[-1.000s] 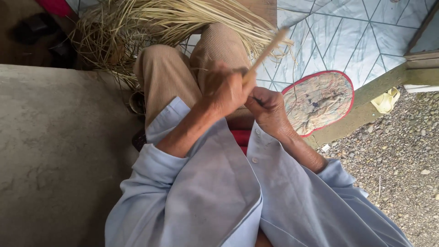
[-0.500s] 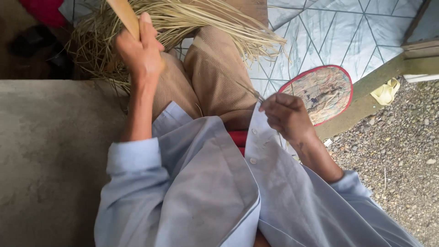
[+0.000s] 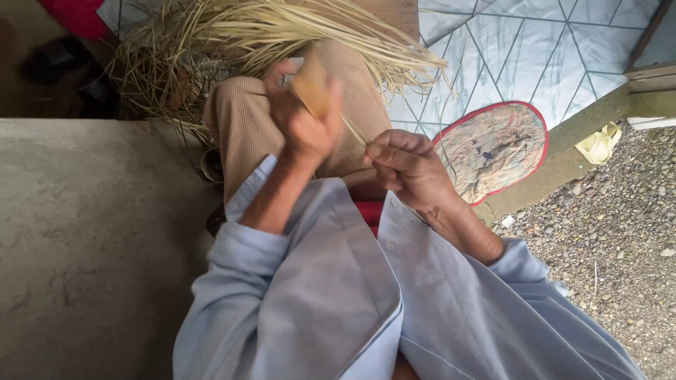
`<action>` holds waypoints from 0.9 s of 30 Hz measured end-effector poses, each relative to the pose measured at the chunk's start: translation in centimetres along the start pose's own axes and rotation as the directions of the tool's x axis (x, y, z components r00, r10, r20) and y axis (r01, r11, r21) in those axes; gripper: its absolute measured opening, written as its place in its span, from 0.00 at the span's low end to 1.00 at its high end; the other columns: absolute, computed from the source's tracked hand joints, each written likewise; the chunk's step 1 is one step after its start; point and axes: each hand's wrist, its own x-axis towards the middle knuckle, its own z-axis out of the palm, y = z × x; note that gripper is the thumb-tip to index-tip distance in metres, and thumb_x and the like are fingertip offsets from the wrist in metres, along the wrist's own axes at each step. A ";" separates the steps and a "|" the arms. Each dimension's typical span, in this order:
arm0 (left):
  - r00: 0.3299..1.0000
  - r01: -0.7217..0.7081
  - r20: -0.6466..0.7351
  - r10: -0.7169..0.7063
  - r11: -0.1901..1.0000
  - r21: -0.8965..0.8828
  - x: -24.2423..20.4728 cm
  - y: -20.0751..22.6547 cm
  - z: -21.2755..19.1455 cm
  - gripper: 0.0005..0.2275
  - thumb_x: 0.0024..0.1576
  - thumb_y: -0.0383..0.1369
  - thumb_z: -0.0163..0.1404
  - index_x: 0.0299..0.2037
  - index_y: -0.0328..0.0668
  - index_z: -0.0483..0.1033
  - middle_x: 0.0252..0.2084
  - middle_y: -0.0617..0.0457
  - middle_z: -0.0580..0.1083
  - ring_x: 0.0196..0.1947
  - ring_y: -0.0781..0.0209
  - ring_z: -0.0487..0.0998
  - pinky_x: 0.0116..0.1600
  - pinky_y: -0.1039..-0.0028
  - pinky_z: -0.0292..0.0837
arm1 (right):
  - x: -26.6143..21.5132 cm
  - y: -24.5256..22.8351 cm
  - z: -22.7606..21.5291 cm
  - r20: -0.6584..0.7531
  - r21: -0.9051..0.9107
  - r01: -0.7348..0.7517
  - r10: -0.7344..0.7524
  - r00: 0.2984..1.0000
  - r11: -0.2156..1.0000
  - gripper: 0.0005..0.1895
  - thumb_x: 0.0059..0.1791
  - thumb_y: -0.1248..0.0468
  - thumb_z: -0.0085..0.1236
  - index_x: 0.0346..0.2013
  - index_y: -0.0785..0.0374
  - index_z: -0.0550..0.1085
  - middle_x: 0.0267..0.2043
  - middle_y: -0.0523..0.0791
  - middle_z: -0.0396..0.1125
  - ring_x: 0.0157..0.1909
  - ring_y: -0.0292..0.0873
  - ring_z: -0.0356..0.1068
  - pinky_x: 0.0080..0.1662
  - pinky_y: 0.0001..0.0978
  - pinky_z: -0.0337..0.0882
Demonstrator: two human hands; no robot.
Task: Preparing straw fibers by pulling them against a wooden tool to strip and smooth them for weaving.
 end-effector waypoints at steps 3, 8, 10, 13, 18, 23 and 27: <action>0.995 0.070 -0.084 -0.060 0.990 0.122 0.6 -5.2 -0.1 0.11 0.52 0.34 0.65 0.25 0.41 0.76 0.22 0.52 0.71 0.34 0.47 0.77 0.53 0.61 0.74 | -1.5 -0.2 0.2 0.008 -0.154 0.104 -0.104 0.995 0.983 0.07 0.51 0.75 0.53 0.31 0.77 0.75 0.11 0.40 0.47 0.12 0.27 0.45 0.17 0.16 0.51; 0.867 0.453 -0.252 -0.429 0.890 0.043 4.5 -10.8 -2.8 0.11 0.53 0.36 0.57 0.21 0.43 0.78 0.15 0.53 0.69 0.19 0.60 0.72 0.34 0.71 0.69 | -4.1 -2.1 -1.3 0.000 -0.294 0.149 -0.156 0.988 0.944 0.06 0.50 0.75 0.55 0.30 0.77 0.77 0.11 0.41 0.50 0.13 0.28 0.48 0.20 0.17 0.54; 0.759 0.630 -0.191 -0.622 0.776 -0.021 6.1 -8.0 -4.7 0.18 0.58 0.41 0.52 0.17 0.45 0.77 0.07 0.55 0.68 0.11 0.62 0.68 0.28 0.74 0.70 | -3.5 -2.1 -1.7 -0.056 -0.395 0.188 -0.228 0.972 0.899 0.06 0.50 0.75 0.55 0.30 0.76 0.77 0.11 0.41 0.53 0.14 0.28 0.50 0.22 0.17 0.56; 0.743 0.646 0.299 -0.598 0.758 -0.089 6.6 -0.7 -5.7 0.12 0.60 0.28 0.53 0.23 0.37 0.80 0.16 0.47 0.73 0.19 0.57 0.72 0.37 0.67 0.70 | -0.8 -0.7 -1.5 -0.141 -0.474 0.275 -0.381 0.914 0.837 0.07 0.53 0.71 0.60 0.31 0.72 0.77 0.12 0.46 0.60 0.16 0.31 0.58 0.23 0.18 0.62; 0.123 0.988 0.680 -0.723 0.151 -0.018 0.7 5.8 -5.3 0.09 0.52 0.40 0.65 0.35 0.48 0.83 0.20 0.53 0.75 0.21 0.68 0.77 0.25 0.79 0.69 | 0.6 1.1 0.3 -0.085 -0.599 0.292 -0.422 0.903 0.745 0.13 0.54 0.64 0.61 0.26 0.64 0.78 0.12 0.43 0.63 0.18 0.31 0.60 0.28 0.21 0.64; 0.093 0.986 0.671 -0.735 -0.026 -0.165 -0.5 6.0 -3.9 0.08 0.50 0.33 0.67 0.29 0.42 0.79 0.19 0.51 0.75 0.16 0.71 0.73 0.20 0.84 0.65 | 0.7 1.7 1.2 -0.054 -0.609 0.315 -0.434 0.899 0.728 0.10 0.54 0.67 0.59 0.30 0.68 0.79 0.15 0.46 0.65 0.21 0.35 0.64 0.32 0.26 0.68; 0.080 0.992 0.770 -0.633 -0.024 -0.123 3.5 5.8 -5.9 0.10 0.54 0.29 0.63 0.26 0.43 0.73 0.12 0.49 0.65 0.11 0.69 0.63 0.14 0.82 0.54 | -0.6 -0.5 0.0 0.107 -0.826 0.379 -0.543 0.833 0.418 0.09 0.53 0.64 0.63 0.45 0.66 0.80 0.38 0.56 0.75 0.41 0.59 0.77 0.44 0.50 0.75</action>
